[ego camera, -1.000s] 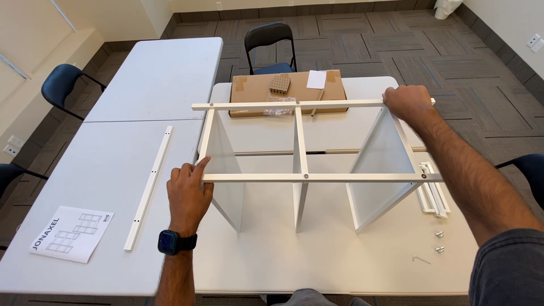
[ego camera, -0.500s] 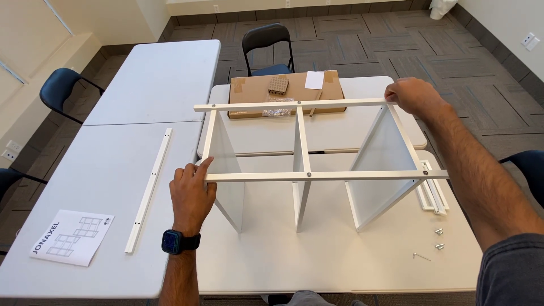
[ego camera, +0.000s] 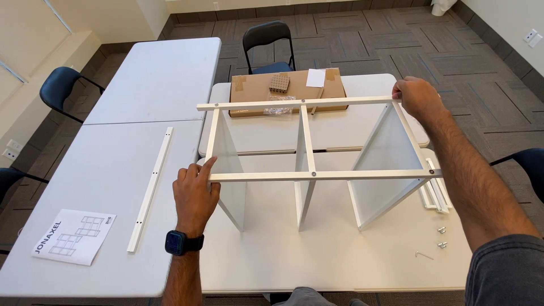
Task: The person assembles a white modular shelving unit on a table. They connect white frame pieces to vertical panels, aligning holes and inserting screws to secure the joints. The person handles frame pieces, panels, and screws throughout the process.
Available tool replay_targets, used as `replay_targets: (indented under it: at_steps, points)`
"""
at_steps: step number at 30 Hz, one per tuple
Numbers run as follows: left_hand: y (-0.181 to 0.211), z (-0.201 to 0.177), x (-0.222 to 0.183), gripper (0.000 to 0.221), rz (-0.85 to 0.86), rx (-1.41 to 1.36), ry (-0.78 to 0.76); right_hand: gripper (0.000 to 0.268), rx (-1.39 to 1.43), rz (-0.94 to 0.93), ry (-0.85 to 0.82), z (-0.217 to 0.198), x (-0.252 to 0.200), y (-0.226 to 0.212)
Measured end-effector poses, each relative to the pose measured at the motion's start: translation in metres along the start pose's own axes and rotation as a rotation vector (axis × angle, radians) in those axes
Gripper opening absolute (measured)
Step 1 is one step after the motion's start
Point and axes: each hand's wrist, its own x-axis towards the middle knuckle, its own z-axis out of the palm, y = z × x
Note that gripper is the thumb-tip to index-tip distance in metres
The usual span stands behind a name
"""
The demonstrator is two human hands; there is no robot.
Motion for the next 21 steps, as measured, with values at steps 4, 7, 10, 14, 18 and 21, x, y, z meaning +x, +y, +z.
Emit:
replay_targets:
  at_steps: [4,7,10,14,18,21]
  points:
    - [0.000,0.000,-0.001,0.051,0.009,-0.002,0.008,0.018,0.020,0.018,0.046,0.006,-0.003,0.003]
    - [0.000,0.001,-0.001,0.051,0.002,-0.005,0.014,0.020,0.030,0.014,0.083,-0.003,-0.009,-0.005]
    - [-0.003,0.002,-0.001,0.051,0.003,-0.002,0.020,0.031,0.003,0.001,0.072,-0.001,-0.010,-0.007]
    - [-0.005,0.003,0.001,0.050,0.006,-0.008,0.030,0.031,-0.020,0.034,0.087,-0.005,-0.011,-0.016]
    - [-0.006,0.005,0.001,0.052,0.019,0.011,0.023,0.036,0.021,0.055,0.101,-0.002,-0.015,-0.002]
    - [-0.006,0.006,0.002,0.052,0.020,0.009,0.027,0.026,0.058,0.021,0.122,-0.005,-0.016,0.002]
